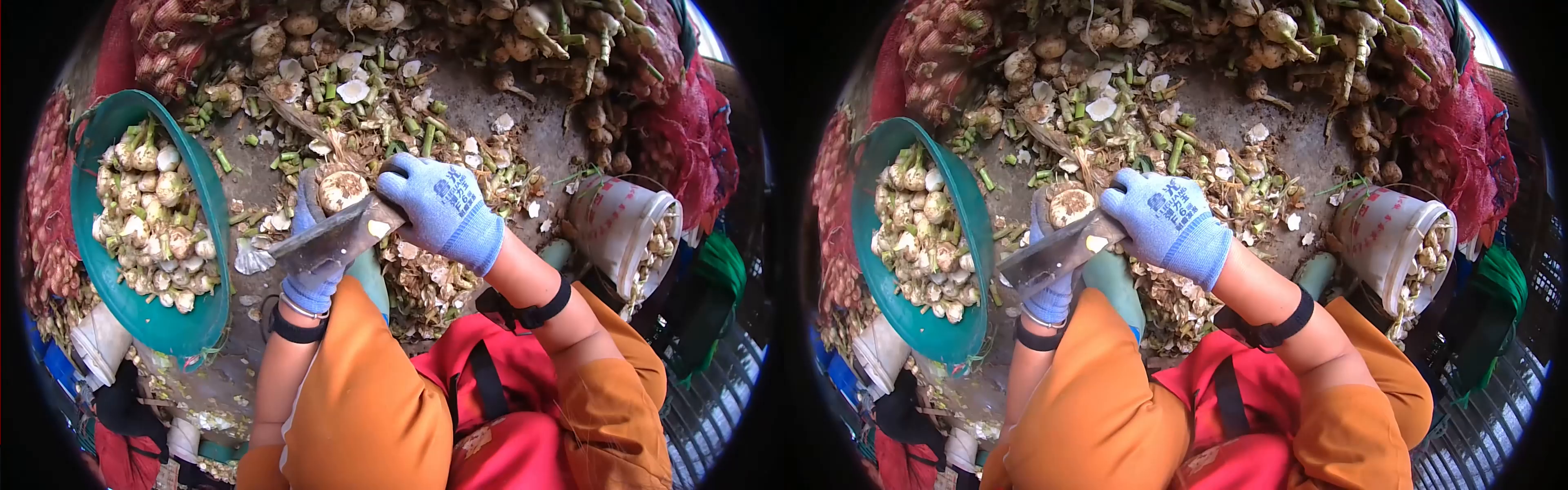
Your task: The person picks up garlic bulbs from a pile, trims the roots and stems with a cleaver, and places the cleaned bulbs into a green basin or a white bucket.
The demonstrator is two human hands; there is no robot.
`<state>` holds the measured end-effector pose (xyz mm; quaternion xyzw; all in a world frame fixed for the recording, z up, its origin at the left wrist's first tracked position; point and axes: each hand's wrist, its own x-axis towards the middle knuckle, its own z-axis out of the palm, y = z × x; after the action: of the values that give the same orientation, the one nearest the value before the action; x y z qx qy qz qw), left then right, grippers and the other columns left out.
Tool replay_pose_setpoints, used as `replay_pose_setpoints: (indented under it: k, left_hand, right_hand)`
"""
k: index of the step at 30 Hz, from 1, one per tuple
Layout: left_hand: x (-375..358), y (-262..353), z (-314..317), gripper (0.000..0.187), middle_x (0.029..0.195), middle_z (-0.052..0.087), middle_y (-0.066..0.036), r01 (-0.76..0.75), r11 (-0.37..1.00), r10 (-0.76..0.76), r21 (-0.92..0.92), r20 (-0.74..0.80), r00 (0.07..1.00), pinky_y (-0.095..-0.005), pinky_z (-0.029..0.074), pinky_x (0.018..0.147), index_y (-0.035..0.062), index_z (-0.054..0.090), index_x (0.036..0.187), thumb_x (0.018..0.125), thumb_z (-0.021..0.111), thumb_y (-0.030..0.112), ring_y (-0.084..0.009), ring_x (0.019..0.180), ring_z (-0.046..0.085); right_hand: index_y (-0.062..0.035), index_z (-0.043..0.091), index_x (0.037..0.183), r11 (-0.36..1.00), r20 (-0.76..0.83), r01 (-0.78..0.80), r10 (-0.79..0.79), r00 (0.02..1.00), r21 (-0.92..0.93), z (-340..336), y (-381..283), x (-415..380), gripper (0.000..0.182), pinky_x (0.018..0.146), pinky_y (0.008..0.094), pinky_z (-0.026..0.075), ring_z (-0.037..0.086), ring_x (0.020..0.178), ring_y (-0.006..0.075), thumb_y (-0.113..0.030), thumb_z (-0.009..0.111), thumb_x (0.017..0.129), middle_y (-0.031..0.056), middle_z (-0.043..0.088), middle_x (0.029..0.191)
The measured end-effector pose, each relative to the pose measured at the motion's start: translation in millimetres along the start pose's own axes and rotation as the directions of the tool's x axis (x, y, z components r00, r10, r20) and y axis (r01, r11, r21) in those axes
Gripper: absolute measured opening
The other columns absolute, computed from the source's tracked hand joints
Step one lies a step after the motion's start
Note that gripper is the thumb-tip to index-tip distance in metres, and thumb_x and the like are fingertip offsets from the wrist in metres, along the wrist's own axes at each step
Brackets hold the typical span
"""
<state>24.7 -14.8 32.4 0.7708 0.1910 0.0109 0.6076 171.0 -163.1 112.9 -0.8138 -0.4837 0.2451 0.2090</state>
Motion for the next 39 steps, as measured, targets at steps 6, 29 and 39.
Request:
replay_pose_setpoints:
  k: [6, 29, 39]
  left_hand:
    - [2.1, 68.3, -2.7, 0.055, 0.115, 0.061, -0.013, -0.217, 0.959, 0.236, -0.18, 0.091, 0.967, -0.037, 0.052, 0.087, 0.0045, 0.056, 0.114, 0.07, 0.085, 0.021, -0.0229, 0.105, 0.062]
    - [39.2, 53.5, -87.5, 0.057, 0.127, 0.061, -0.008, -0.082, 0.028, 0.016, -0.996, -0.082, 0.997, -0.0337, 0.051, 0.076, 0.0114, 0.056, 0.133, 0.097, 0.05, 0.055, -0.0192, 0.091, 0.059]
    - [49.5, 2.8, -28.1, 0.053, 0.12, 0.063, -0.012, 0.111, 0.295, -0.269, -0.949, 0.029, 0.963, -0.035, 0.056, 0.085, 0.0012, 0.046, 0.138, 0.099, 0.055, 0.035, -0.0232, 0.105, 0.065]
  right_hand:
    - [-0.0085, 0.066, 0.094, 0.898, 0.054, -0.413, 0.41, 0.911, 0.152, 19.3, 51.2, 17.6, 0.024, 0.07, 0.0419, 0.055, 0.068, 0.08, 0.0326, -0.024, 0.069, 0.076, 0.0133, 0.067, 0.089]
    - [-0.0147, 0.072, 0.093, 0.876, -0.013, 0.023, -0.034, 0.999, -0.482, -41.7, 125.6, 169.6, 0.023, 0.102, 0.054, 0.037, 0.051, 0.118, 0.0375, -0.031, 0.067, 0.078, 0.0082, 0.061, 0.118]
    - [-0.0086, 0.069, 0.108, 0.998, -0.058, -0.048, 0.05, 0.997, 0.032, 9.3, 175.1, 133.0, 0.033, 0.089, 0.0439, 0.051, 0.065, 0.098, 0.032, -0.029, 0.065, 0.082, 0.0124, 0.052, 0.136]
